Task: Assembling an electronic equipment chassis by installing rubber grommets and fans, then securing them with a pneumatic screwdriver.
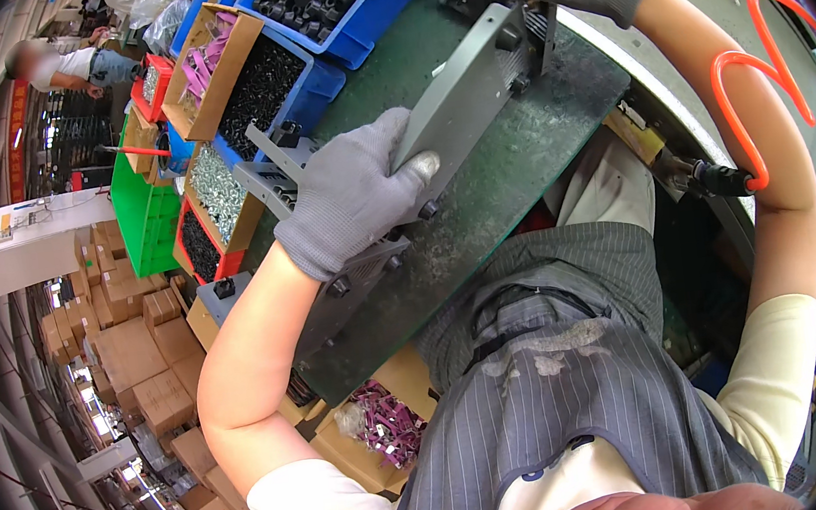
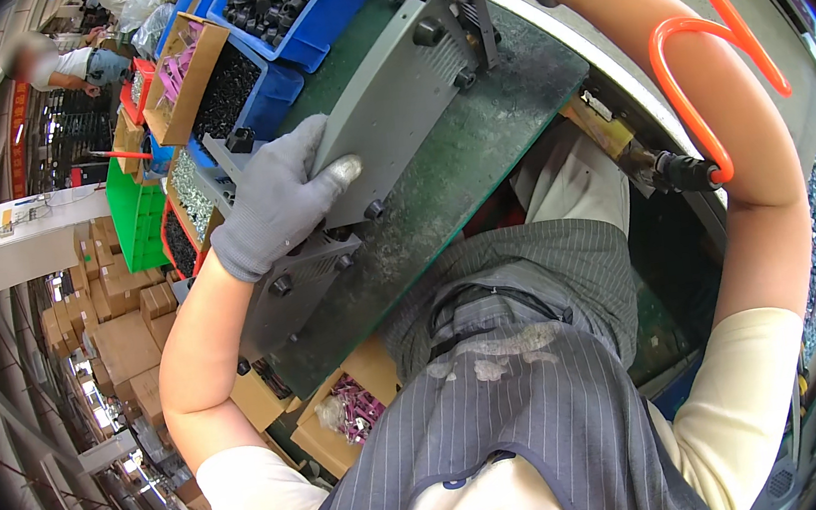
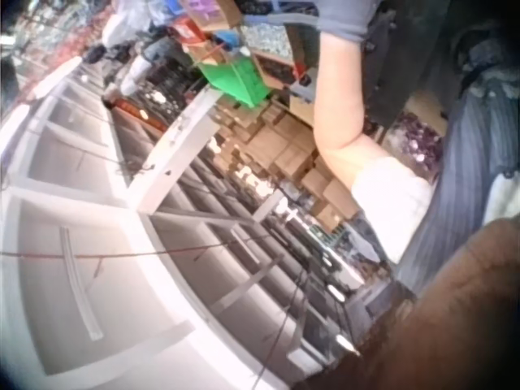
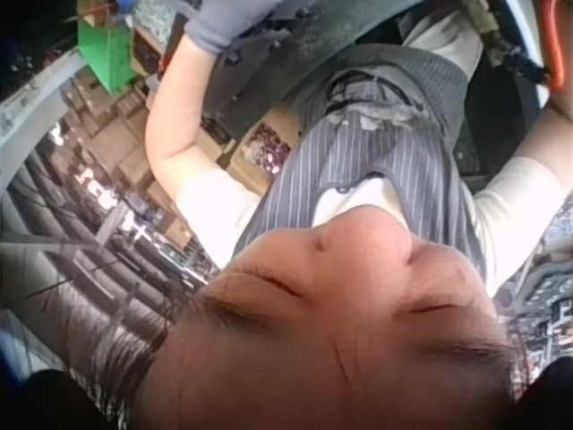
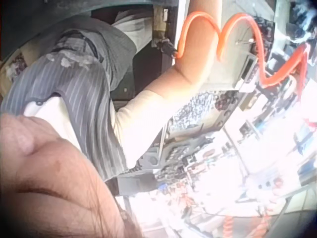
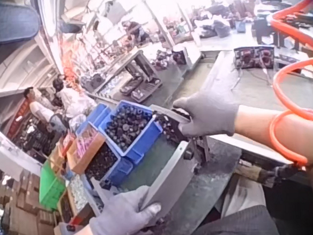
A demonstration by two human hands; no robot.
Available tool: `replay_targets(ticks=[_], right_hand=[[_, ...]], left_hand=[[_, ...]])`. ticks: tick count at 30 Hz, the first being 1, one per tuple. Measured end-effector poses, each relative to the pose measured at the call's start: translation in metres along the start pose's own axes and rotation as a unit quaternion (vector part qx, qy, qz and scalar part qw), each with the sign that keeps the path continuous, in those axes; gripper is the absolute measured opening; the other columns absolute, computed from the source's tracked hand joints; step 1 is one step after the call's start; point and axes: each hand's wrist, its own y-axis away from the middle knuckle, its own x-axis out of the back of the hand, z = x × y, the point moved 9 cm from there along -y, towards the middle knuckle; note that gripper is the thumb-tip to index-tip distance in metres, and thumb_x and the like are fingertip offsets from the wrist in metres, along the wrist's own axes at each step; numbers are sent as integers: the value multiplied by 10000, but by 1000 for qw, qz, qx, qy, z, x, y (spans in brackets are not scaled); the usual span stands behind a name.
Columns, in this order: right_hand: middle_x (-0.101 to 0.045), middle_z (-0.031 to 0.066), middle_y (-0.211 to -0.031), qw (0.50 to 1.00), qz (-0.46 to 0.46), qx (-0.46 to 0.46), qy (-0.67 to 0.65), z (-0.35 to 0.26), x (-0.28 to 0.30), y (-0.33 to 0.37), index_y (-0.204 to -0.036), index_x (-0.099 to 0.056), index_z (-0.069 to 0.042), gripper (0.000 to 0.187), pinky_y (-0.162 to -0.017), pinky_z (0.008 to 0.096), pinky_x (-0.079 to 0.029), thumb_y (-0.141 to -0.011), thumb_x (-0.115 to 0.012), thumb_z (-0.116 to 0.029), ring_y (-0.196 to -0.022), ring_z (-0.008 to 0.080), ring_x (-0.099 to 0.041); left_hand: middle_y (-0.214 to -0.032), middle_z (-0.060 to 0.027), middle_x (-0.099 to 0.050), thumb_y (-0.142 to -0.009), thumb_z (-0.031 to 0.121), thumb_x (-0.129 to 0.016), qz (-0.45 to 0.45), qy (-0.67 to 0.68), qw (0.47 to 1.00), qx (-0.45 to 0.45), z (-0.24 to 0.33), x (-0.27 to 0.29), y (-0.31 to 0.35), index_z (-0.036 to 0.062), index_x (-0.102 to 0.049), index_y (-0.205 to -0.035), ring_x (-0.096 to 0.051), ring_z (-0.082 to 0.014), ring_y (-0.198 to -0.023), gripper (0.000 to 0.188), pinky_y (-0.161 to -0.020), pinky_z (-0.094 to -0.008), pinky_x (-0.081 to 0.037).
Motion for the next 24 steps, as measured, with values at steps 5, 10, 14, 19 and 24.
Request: replay_targets(ticks=[5, 10, 14, 19, 24], right_hand=[[-650, 218, -982, 988, -118, -81, -55, 16, -39, -6, -1121, -569, 31, 591, -800, 411, -479, -783, -603, -452, -874, 359, -633], [-584, 29, -743, 889, -300, -161, -307, 29, -76, 11, -975, -623, -43, 445, -498, 271, -437, -811, -579, -455, -592, 119, -548], [-545, 11, -646, 890, -234, -166, -354, 38, -74, 16, -963, -623, -54, 353, -403, 225, -391, -817, -576, -371, -488, 74, -504], [-576, 42, -722, 887, -233, -155, -368, 16, -80, 11, -907, -642, -44, 393, -480, 273, -442, -792, -605, -419, -578, 105, -534], [-500, -17, -628, 882, -172, -137, -417, 23, -96, 7, -1021, -623, -73, 374, -349, 170, -342, -846, -548, -395, -435, 20, -464]], left_hand=[[-840, -205, -601, -837, 318, -575, -4, 0, 999, -49, 4, -4, 3, 60, -537, -976, -588, -391, -807, 295, -685, -461, -452], [-836, -182, -604, -847, 339, -567, 34, -84, 994, -60, 4, -1, 5, 58, -501, -955, -594, -386, -787, 309, -664, -470, -460], [-824, -179, -605, -847, 345, -569, 47, -63, 993, -84, 10, 1, 5, 56, -500, -944, -597, -379, -783, 312, -651, -467, -465], [-794, -171, -602, -841, 336, -577, 39, -82, 992, -82, 11, -2, 5, 56, -495, -923, -601, -368, -769, 303, -642, -457, -469], [-786, -180, -601, -832, 327, -602, 51, -87, 991, -88, 12, 1, 2, 50, -523, -976, -602, -365, -763, 322, -657, -431, -468]])
